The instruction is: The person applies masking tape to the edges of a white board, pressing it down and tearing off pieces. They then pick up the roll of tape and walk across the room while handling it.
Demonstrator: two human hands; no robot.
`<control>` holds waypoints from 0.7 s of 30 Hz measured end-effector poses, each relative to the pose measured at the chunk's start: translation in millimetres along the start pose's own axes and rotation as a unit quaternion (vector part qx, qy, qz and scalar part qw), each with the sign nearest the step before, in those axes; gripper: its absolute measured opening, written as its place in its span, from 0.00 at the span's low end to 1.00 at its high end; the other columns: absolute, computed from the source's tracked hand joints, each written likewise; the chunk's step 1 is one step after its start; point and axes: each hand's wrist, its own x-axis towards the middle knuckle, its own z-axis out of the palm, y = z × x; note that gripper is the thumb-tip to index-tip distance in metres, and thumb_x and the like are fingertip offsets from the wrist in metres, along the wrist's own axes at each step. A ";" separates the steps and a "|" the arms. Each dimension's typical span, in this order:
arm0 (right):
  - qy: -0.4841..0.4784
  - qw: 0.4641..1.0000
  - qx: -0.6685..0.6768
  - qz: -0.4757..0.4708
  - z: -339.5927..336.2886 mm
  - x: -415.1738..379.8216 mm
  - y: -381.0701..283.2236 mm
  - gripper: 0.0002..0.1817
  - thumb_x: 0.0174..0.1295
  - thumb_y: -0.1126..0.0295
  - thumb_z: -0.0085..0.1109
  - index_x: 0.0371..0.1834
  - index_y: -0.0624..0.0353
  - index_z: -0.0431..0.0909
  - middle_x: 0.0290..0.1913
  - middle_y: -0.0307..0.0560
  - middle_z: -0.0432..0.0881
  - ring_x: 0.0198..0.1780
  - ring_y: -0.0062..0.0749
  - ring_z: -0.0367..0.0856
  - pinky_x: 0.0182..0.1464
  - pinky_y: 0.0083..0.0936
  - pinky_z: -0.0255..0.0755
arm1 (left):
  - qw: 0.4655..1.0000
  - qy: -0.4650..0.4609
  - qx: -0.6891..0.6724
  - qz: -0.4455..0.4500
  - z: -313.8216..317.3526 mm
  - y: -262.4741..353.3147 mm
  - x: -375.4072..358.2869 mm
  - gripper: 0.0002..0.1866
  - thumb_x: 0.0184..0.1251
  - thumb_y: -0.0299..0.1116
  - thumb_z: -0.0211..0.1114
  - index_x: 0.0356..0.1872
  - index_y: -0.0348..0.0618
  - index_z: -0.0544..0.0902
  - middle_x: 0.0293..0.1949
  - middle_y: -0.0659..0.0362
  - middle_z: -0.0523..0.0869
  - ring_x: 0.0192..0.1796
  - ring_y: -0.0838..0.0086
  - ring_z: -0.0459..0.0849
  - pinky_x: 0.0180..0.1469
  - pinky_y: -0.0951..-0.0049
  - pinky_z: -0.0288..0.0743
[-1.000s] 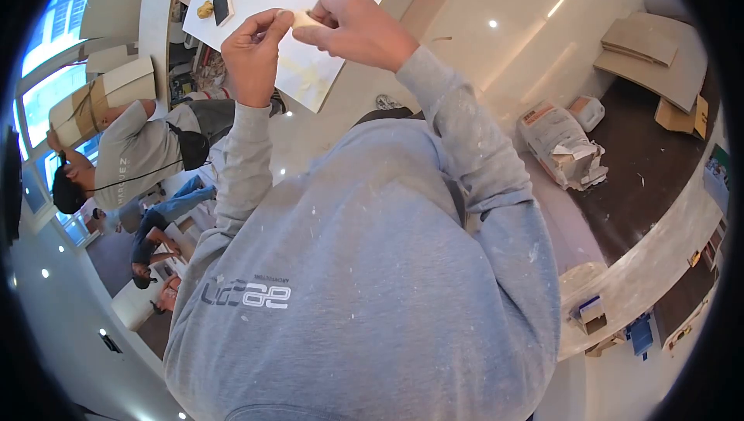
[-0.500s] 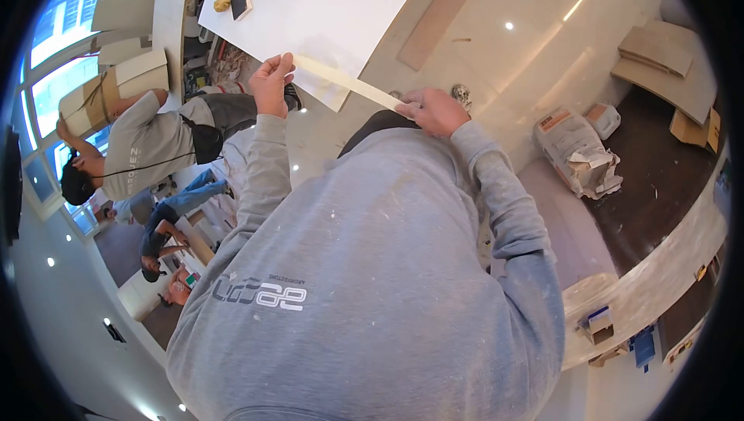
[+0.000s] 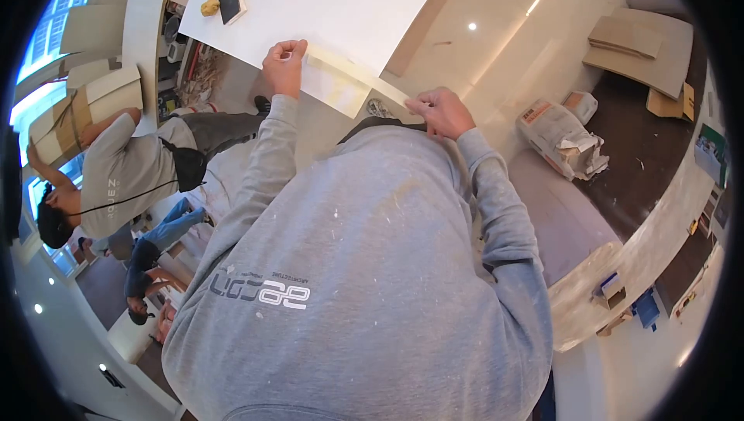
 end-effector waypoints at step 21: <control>0.062 0.996 -0.065 0.026 6.8 32.9 15.6 0.22 0.72 0.51 0.66 0.43 0.63 0.91 0.20 0.45 0.83 0.17 0.27 0.78 0.25 0.30 0.73 | 0.968 0.079 0.221 0.085 41.9 -8.1 -21.6 0.10 0.66 0.40 0.75 0.35 0.52 0.81 0.47 0.60 0.79 0.58 0.55 0.74 0.62 0.44 0.60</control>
